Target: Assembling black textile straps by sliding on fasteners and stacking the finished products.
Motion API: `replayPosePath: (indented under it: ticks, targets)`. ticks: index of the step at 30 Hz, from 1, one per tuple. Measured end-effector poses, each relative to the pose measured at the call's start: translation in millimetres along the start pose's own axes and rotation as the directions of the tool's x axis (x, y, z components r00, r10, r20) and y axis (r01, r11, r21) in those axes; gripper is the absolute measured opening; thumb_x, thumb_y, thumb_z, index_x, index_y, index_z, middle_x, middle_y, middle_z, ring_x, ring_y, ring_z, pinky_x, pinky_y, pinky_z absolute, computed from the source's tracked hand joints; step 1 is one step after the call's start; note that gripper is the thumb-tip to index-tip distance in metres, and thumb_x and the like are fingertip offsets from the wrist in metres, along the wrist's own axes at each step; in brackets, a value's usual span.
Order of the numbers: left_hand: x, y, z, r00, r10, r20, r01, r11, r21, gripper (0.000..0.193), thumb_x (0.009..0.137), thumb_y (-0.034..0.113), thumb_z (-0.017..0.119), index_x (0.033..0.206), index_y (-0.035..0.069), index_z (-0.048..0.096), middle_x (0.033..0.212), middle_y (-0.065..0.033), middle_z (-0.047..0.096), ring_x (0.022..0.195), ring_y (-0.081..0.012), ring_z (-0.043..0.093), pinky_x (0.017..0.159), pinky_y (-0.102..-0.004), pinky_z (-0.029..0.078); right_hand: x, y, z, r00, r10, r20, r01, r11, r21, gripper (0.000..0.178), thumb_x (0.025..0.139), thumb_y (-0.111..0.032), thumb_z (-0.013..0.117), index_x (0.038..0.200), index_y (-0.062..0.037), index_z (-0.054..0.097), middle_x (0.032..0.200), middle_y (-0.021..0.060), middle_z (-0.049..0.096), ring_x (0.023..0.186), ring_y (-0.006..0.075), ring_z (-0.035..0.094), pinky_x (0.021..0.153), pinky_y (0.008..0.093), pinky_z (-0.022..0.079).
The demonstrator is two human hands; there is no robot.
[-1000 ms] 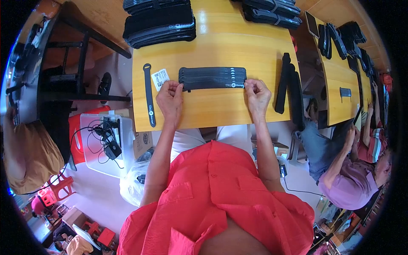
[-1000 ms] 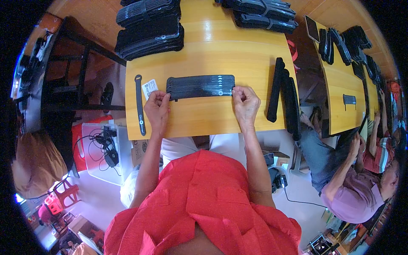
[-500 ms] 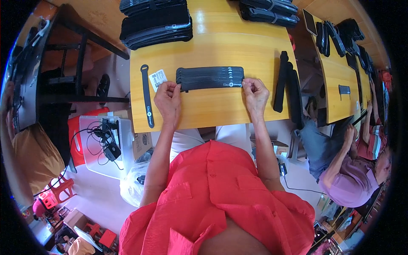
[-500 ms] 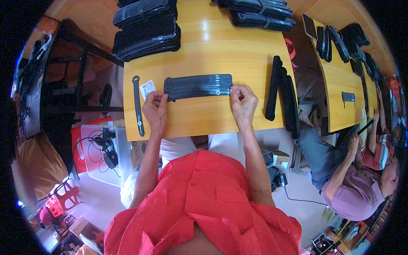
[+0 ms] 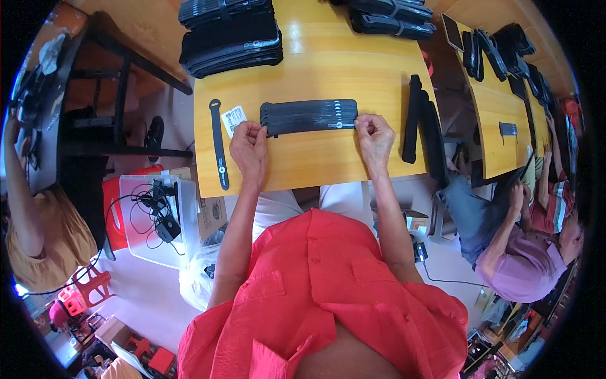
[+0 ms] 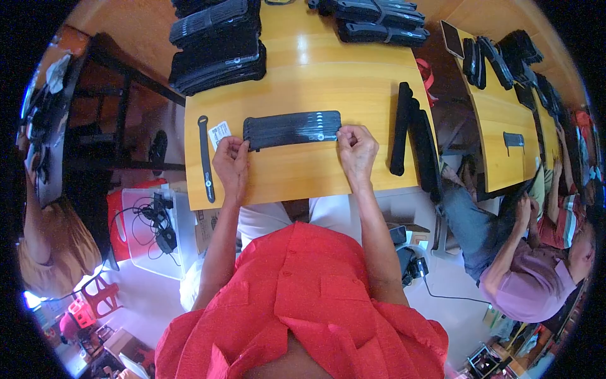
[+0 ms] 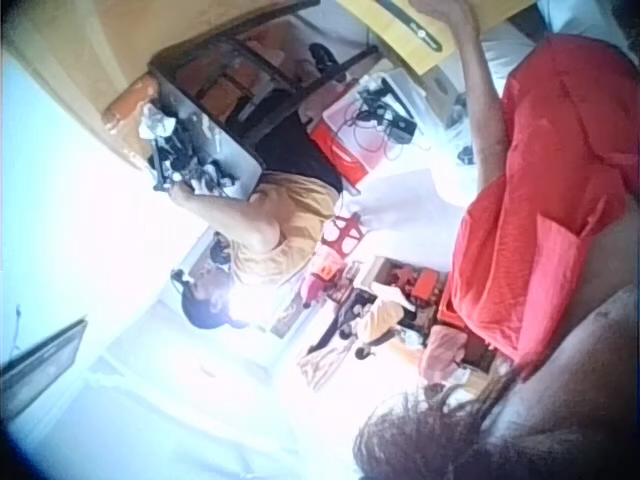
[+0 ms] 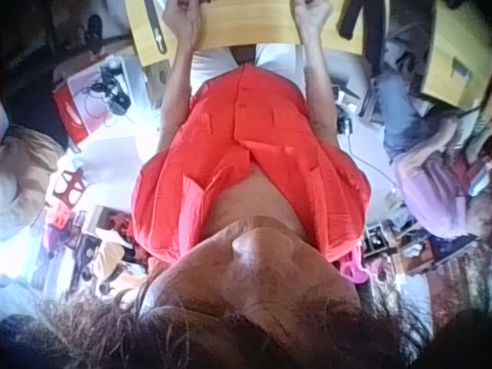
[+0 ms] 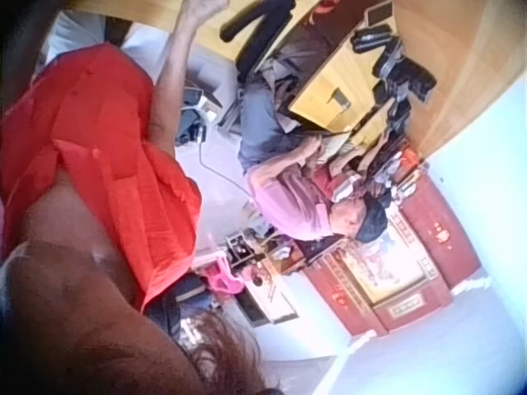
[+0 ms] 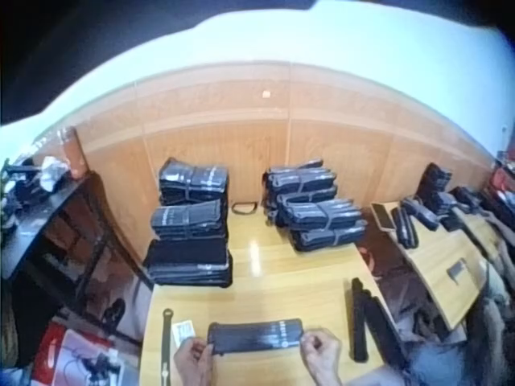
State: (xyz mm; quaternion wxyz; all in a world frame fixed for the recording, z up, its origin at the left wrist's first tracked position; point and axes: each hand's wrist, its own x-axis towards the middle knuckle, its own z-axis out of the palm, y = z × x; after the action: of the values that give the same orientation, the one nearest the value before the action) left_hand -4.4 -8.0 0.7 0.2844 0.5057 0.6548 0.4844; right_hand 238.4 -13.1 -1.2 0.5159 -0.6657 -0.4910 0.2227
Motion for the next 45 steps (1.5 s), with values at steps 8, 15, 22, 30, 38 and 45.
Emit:
replayPosePath:
  ticks: [8,15,22,30,38,45]
  targets:
    - [3,-7,2,0.998,0.054,-0.029,-0.054,0.999,0.000,0.008,0.076,0.002,0.065,0.078,0.001,0.057,0.067,-0.0030,0.055,0.057,-0.0090,0.049,0.053,-0.0227,0.041,-1,-6,-1,0.996,-0.092,-0.015,0.091,0.994,-0.063,0.003,0.074,-0.001,0.066,0.075,0.0011,0.063,0.066,0.0037,0.056,0.051,0.0071,0.047,0.049,0.0215,0.040]
    - [6,-7,-3,0.996,0.092,0.007,-0.092,0.995,0.033,0.007,0.078,0.004,0.062,0.083,-0.001,0.060,0.070,-0.0025,0.057,0.056,-0.0075,0.051,0.051,-0.0225,0.042,-2,-7,-4,0.994,-0.104,-0.030,0.100,0.988,-0.114,0.005,0.075,0.001,0.059,0.078,0.0019,0.062,0.070,0.0129,0.058,0.058,0.0217,0.056,0.056,0.0310,0.045]
    - [-8,30,-12,0.982,0.188,0.005,-0.187,0.972,0.145,0.031,0.081,0.012,0.061,0.108,-0.001,0.055,0.098,-0.0141,0.060,0.081,-0.0243,0.061,0.071,-0.0359,0.048,-21,-27,-9,0.943,-0.319,0.096,0.333,0.904,-0.269,0.026,0.078,-0.006,0.057,0.103,0.0015,0.059,0.103,0.0189,0.057,0.098,0.0311,0.055,0.084,0.0404,0.043]
    - [-17,22,32,0.708,0.406,0.578,-0.698,0.527,0.485,0.079,0.083,0.053,0.046,0.139,0.002,0.024,0.145,-0.0134,0.021,0.134,-0.0244,0.021,0.106,-0.0505,0.016,-36,-28,30,0.789,-0.322,0.524,0.598,0.601,-0.531,0.061,0.085,-0.029,0.052,0.136,-0.0022,0.029,0.144,0.0136,0.026,0.133,0.0256,0.024,0.107,0.0472,0.018]
    - [-13,11,27,0.731,0.418,0.538,-0.673,0.571,0.470,0.082,0.082,0.054,0.048,0.138,0.001,0.023,0.145,-0.0152,0.021,0.134,-0.0266,0.022,0.106,-0.0501,0.015,-27,-18,16,0.850,-0.212,0.483,0.499,0.620,-0.606,0.065,0.087,-0.037,0.049,0.139,-0.0063,0.025,0.146,0.0116,0.022,0.135,0.0229,0.021,0.108,0.0462,0.014]
    - [-17,14,10,0.900,0.293,0.324,-0.437,0.595,0.675,0.082,0.083,0.051,0.050,0.138,-0.002,0.019,0.146,-0.0174,0.017,0.136,-0.0287,0.014,0.106,-0.0518,0.013,-25,-11,2,0.874,-0.176,0.453,0.454,0.627,-0.633,0.062,0.090,-0.038,0.044,0.140,-0.0065,0.024,0.146,0.0104,0.021,0.135,0.0223,0.020,0.109,0.0456,0.012]
